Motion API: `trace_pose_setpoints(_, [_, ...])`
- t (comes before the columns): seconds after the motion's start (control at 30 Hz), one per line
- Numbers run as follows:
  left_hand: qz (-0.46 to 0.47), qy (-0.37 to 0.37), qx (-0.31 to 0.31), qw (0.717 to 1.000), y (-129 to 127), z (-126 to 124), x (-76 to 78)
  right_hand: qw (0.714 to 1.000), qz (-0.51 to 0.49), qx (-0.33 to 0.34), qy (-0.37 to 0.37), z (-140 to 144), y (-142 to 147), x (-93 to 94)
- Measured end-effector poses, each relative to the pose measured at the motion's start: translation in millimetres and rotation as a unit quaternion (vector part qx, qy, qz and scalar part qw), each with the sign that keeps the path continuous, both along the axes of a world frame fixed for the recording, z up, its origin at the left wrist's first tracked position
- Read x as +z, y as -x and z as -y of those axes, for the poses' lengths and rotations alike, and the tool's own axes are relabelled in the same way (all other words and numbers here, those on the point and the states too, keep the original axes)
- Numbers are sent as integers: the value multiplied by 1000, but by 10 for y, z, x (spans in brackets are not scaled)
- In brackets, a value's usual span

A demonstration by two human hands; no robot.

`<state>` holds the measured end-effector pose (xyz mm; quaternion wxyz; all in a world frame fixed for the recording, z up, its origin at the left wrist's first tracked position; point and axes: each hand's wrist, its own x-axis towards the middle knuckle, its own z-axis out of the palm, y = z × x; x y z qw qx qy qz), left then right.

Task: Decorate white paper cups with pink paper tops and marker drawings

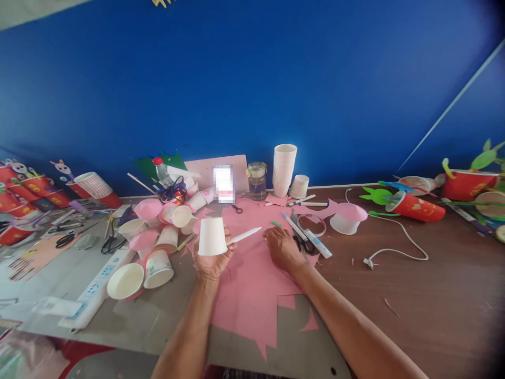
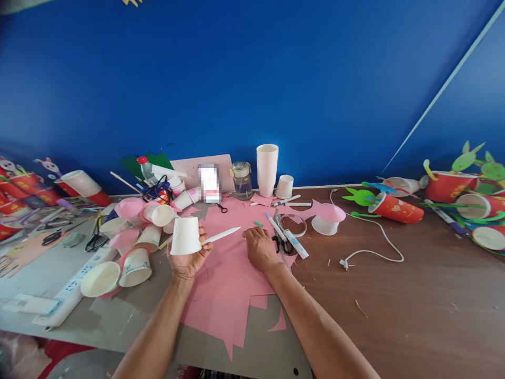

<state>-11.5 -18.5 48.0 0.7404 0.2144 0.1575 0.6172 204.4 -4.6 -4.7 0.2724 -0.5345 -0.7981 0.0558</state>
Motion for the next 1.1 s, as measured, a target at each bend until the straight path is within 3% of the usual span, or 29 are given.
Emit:
trace_pose_setpoints(0.1, [13, -6, -11, 1000, 9, -4, -24, 987, -160, -11, -19, -30, -53, -24])
trace_pose_setpoints(0.2, [15, -7, -18, 1000, 16, -10, -46, 944, -328, -13, 8, -78, -86, -38])
trace_pose_setpoints(0.3, [10, -8, -24, 1000, 15, -13, -56, 900, -429, -25, 73, -114, -98, -25])
trace_pose_setpoints(0.53, [5, -10, -39, 999, 2, -10, -68, 847, -508, -4, 155, -93, -85, 60])
trace_pose_setpoints(0.77, [-1, -14, -38, 999, -3, -3, -68, 835, -537, -22, 121, -80, -104, 92])
trace_pose_setpoints(0.97, [11, -16, -46, 999, -3, -7, -85, 774, -622, -7, 117, -48, -59, 114])
trace_pose_setpoints(1.1, [14, -15, -46, 999, -6, -8, -90, 723, -671, 6, 167, -47, 0, 80])
